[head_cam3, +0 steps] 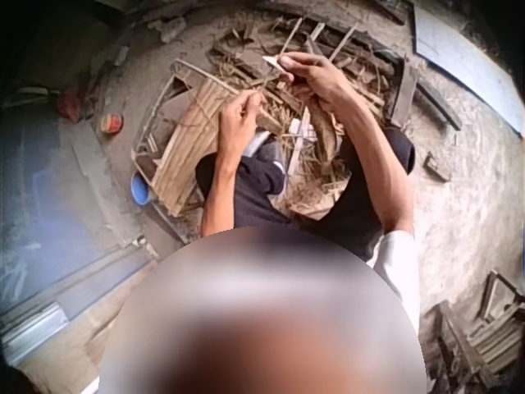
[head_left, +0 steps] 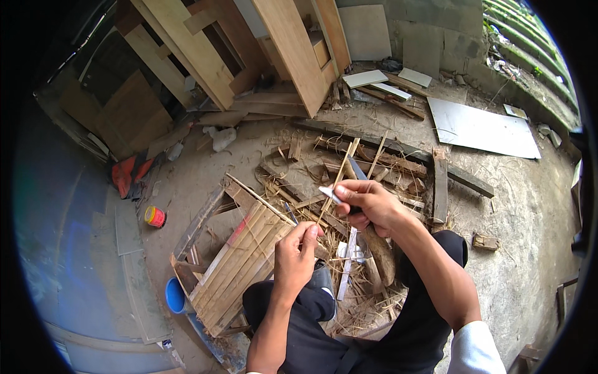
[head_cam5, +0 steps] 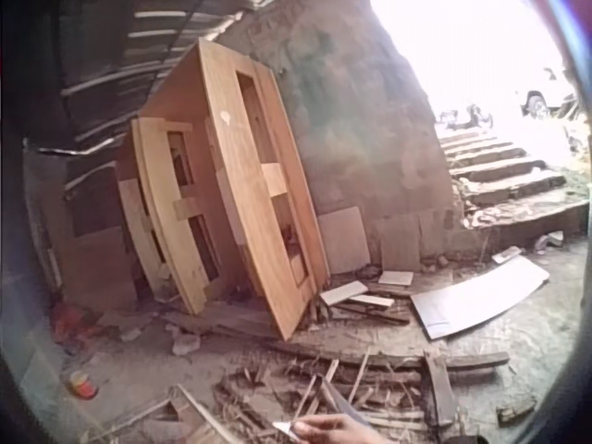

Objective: The person sits on the floor and uses a knife to shave thin strips from a bamboo stick. The person holds the bamboo with the left hand and draws the knife along it with the right hand, producing fine shavings that fall to the floor.

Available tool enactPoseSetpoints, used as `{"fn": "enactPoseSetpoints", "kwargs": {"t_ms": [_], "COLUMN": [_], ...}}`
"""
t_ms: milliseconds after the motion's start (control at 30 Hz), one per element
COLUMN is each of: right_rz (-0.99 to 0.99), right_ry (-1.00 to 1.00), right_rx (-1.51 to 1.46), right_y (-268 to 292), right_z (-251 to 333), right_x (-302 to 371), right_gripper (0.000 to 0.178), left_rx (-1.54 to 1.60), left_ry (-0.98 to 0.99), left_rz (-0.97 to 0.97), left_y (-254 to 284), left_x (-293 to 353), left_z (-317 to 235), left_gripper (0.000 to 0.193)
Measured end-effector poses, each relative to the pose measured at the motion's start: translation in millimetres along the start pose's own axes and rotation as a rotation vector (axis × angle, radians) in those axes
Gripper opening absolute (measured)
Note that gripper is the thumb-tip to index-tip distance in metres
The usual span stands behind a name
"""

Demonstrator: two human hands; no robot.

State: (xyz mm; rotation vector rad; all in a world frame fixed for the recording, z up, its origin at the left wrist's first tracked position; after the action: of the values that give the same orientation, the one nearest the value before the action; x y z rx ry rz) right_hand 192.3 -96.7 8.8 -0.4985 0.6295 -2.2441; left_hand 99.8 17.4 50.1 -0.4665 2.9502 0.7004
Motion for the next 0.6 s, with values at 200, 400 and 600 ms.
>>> {"fn": "enactPoseSetpoints", "kwargs": {"t_ms": [200,400,600], "right_rz": [-0.77,-0.421,-0.052], "right_ry": [0.147,0.068,-0.025], "right_rx": [-0.099,0.187,0.045], "right_y": [96,44,5], "right_z": [73,55,-4], "right_x": [33,31,2], "right_gripper": [0.018,0.024,0.021], "left_rx": [0.043,0.094,0.074], "left_ry": [0.114,0.068,0.092], "left_rz": [0.092,0.066,0.084], "left_y": [-2,-5,-11], "left_x": [8,3,1], "left_z": [11,10,13], "left_gripper": [0.023,0.024,0.025]}}
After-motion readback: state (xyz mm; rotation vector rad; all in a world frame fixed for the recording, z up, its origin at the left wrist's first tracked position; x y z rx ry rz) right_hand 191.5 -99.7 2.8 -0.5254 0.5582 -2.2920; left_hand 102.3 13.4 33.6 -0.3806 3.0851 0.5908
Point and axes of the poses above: each hand's wrist, its own x-axis away from the middle knuckle, its own y-axis out of the back of the hand, z = x × y, the point moved 9 cm from there along -x, towards the middle knuckle, and after that the axes turned 3 degrees about -z, right-handed, at the moved point
